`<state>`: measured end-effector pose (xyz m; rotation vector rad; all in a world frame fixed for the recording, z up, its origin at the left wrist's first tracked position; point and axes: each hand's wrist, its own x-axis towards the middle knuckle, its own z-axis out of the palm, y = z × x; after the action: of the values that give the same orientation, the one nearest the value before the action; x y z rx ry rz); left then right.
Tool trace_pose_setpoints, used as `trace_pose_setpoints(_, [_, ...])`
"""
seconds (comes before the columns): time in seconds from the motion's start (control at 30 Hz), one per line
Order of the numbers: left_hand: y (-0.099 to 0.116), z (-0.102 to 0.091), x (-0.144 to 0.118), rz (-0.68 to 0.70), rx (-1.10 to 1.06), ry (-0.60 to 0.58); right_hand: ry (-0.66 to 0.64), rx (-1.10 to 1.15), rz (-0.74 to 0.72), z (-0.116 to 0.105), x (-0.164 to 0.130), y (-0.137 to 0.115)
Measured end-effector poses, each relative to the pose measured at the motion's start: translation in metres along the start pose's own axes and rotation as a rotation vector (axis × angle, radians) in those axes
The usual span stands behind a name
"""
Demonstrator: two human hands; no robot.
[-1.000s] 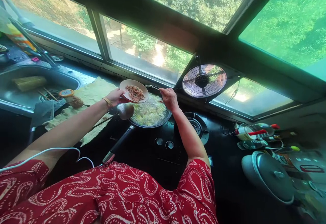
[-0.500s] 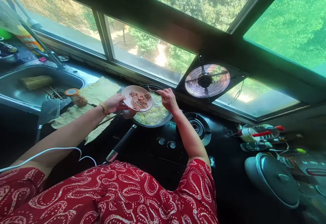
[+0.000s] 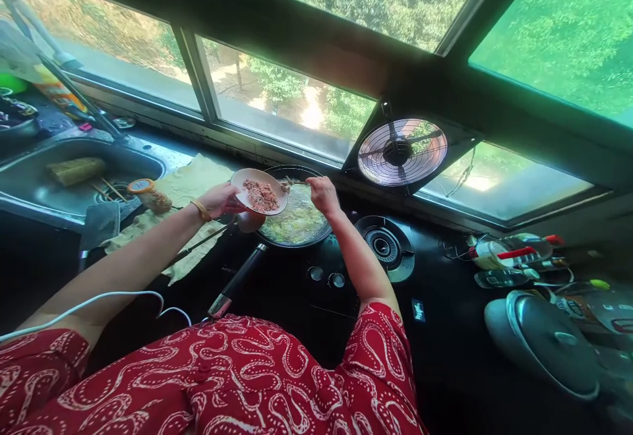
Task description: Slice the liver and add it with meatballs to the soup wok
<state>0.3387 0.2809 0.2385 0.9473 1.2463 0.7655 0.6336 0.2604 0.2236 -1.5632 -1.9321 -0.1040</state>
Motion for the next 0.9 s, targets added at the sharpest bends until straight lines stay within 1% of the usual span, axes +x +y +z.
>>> trace_pose_setpoints(0.13, [0.0, -0.004, 0.002, 0.0, 0.008, 0.042, 0.022, 0.022, 0.089, -0.012, 0.003, 0.005])
trace_pose_setpoints(0.2, [0.0, -0.004, 0.001, 0.003, 0.005, 0.037, 0.022, 0.089, 0.111, -0.014, 0.002, 0.003])
trace_pose_setpoints(0.33, [0.002, -0.002, -0.004, 0.012, 0.041, -0.048, 0.02, 0.339, 0.14, -0.012, -0.001, -0.01])
trace_pose_setpoints(0.4, [0.002, -0.001, -0.007, 0.001, 0.056, -0.048, 0.004, 0.443, 0.137, -0.013, -0.003, -0.019])
trace_pose_setpoints(0.47, [0.003, 0.001, -0.009, -0.005, 0.041, -0.051, -0.014, 0.477, 0.11, -0.016, -0.004, -0.026])
trace_pose_setpoints(0.6, [0.002, 0.003, -0.014, 0.013, -0.005, -0.087, -0.056, 0.366, 0.027, -0.026, -0.001, -0.033])
trace_pose_setpoints(0.67, [0.001, 0.004, -0.015, 0.0, -0.003, -0.084, -0.085, 0.298, 0.007, -0.027, 0.003, -0.033])
trace_pose_setpoints(0.73, [-0.001, 0.004, -0.016, -0.018, -0.002, -0.083, -0.118, 0.245, -0.004, -0.023, 0.007, -0.032])
trace_pose_setpoints(0.9, [-0.007, 0.004, -0.018, -0.014, -0.008, -0.135, -0.168, 0.118, -0.055, -0.006, 0.018, -0.03])
